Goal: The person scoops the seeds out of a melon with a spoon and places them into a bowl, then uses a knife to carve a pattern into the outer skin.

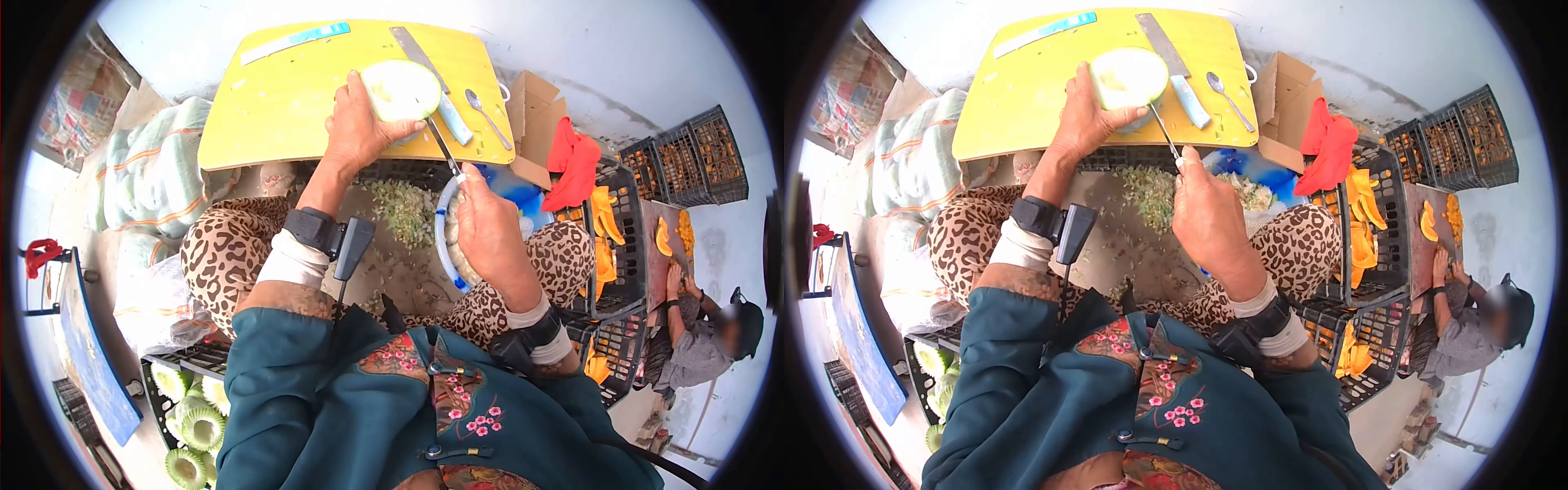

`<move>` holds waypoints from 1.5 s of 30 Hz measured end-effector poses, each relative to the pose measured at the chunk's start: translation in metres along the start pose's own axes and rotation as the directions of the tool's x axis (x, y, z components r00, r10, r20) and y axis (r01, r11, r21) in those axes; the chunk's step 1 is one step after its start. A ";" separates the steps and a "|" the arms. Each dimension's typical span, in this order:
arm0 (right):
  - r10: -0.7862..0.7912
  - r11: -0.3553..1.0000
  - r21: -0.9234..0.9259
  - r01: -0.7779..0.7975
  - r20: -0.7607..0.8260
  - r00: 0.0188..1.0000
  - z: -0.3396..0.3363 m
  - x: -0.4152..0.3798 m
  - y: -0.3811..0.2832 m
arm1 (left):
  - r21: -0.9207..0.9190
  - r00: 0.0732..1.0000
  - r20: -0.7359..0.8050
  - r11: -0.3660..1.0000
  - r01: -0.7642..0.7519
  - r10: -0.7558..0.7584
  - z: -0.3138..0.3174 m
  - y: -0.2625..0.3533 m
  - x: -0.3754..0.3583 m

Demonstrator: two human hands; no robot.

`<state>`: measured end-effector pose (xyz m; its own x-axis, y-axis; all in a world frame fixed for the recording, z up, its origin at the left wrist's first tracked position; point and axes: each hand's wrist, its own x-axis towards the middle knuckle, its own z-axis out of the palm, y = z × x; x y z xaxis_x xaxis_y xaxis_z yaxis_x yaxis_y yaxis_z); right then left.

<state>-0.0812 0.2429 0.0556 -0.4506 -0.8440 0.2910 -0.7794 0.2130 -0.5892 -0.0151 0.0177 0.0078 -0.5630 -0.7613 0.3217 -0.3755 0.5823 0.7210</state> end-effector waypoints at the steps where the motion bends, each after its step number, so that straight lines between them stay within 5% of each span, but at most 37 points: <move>1: 0.002 1.000 -0.023 -0.002 0.003 1.000 0.001 0.000 -0.001 | -0.007 1.000 0.014 1.000 0.003 -0.003 0.000 0.001 0.001; 24: 0.089 0.970 -0.225 -0.091 -0.022 0.996 0.024 -0.009 -0.008 | -0.002 1.000 0.006 1.000 -0.008 0.008 0.001 0.003 0.000; 30: -0.056 0.980 -0.196 0.032 -0.118 0.991 0.032 -0.012 0.003 | 0.013 0.999 0.037 1.000 0.017 -0.017 -0.001 0.005 0.001; 45: -0.028 0.977 -0.211 0.015 -0.058 0.998 0.026 -0.010 0.006 | -0.012 0.999 0.036 1.000 -0.011 0.012 0.002 0.006 0.001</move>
<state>-0.0700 0.2401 0.0294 -0.4529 -0.8198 0.3504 -0.8606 0.2992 -0.4122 -0.0193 0.0209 0.0119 -0.5937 -0.7435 0.3077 -0.3603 0.5876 0.7245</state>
